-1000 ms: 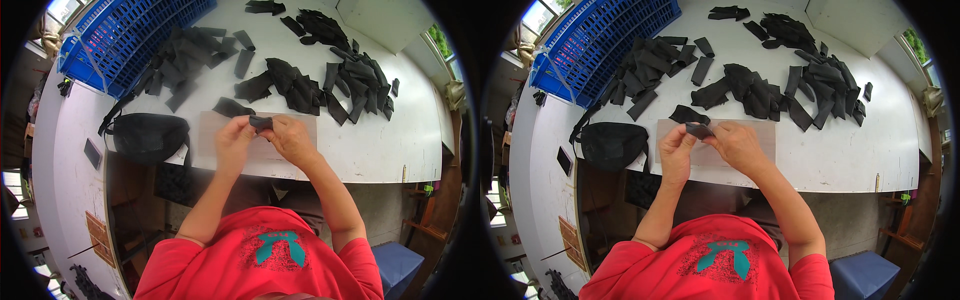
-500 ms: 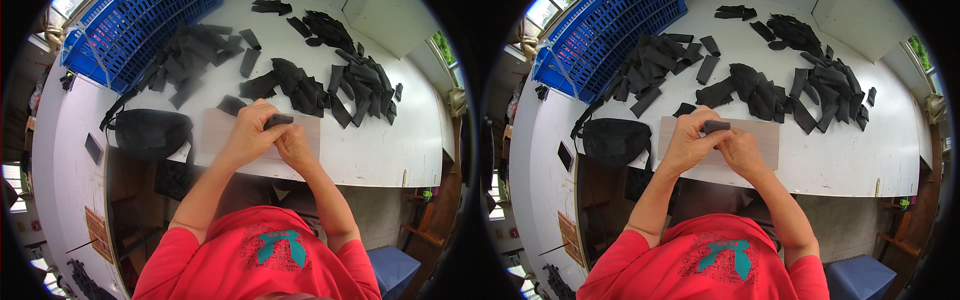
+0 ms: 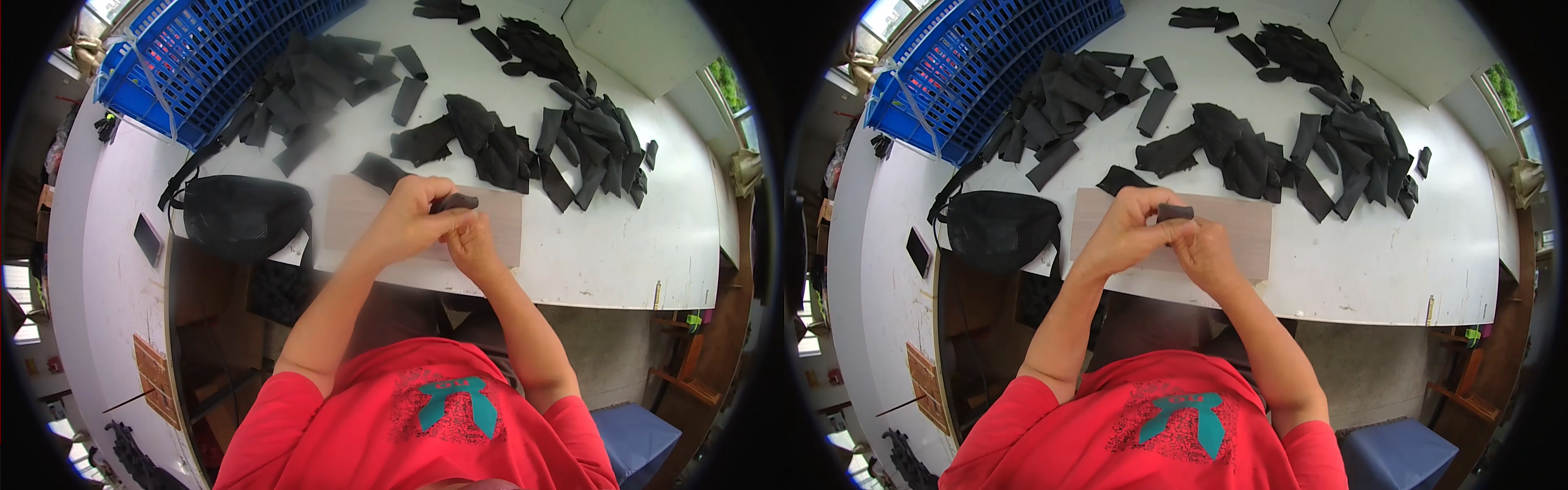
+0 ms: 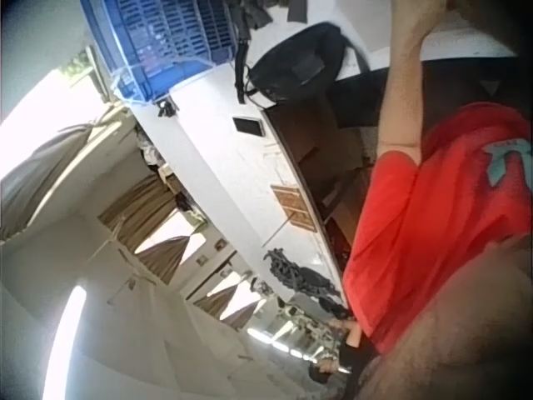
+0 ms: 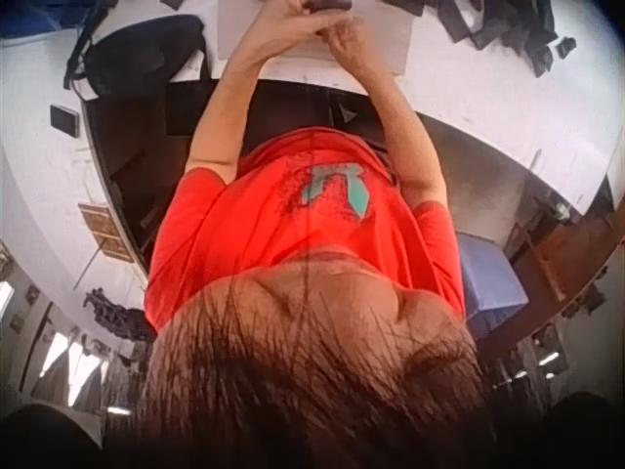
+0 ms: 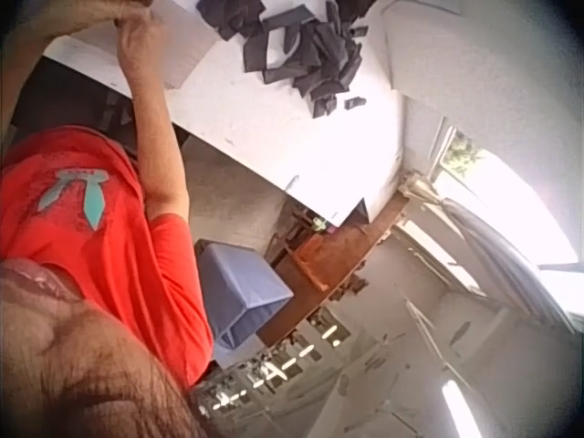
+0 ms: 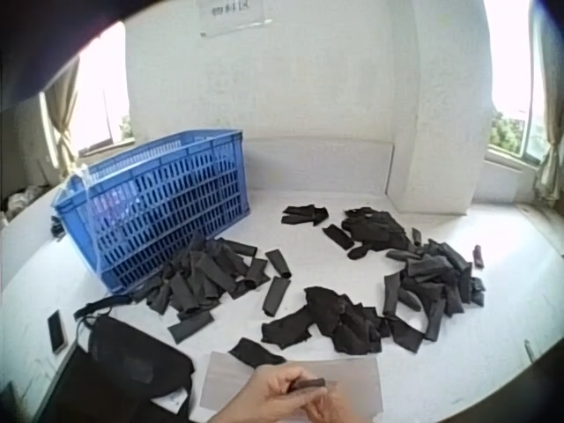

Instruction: Folding and shaping small black rubber pieces on a workbench using a jig.

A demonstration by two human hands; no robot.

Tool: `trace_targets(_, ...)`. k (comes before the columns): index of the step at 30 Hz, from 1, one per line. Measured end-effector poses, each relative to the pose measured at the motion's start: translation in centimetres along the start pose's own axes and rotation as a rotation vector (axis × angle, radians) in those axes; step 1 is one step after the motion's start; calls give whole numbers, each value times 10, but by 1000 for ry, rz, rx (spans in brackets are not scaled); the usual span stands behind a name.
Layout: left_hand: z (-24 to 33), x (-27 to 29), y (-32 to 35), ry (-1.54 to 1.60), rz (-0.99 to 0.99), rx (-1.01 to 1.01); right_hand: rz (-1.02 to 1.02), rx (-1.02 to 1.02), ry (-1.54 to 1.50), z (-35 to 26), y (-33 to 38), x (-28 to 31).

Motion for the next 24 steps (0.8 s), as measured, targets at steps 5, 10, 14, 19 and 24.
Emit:
trace_targets(5, 31, 18, 38, 72, 452, -512, 19, 58, 243, -14, 2, 2)
trace_targets(10, 19, 21, 40, 551, 356, -503, 53, 119, 297, -62, -9, 11)
trace_targets(14, -4, 40, 44, 927, 422, -560, -10, 224, 521, -75, -10, 3)
trace_targets(19, -19, 34, 38, 876, 421, -505, 79, 236, 595, -58, -4, -9)
trace_targets(24, -16, 34, 41, 865, 435, -482, 51, 197, 614, -63, -5, -8)
Point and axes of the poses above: each hand's wrist, its own y-axis away from the middle knuckle, its own x-axis out of the back of the hand, z = x × y, the point moved 9 cm from there along -y, towards the middle knuckle, and after that the axes turned 3 degrees about -y, right-handed, at the moved point
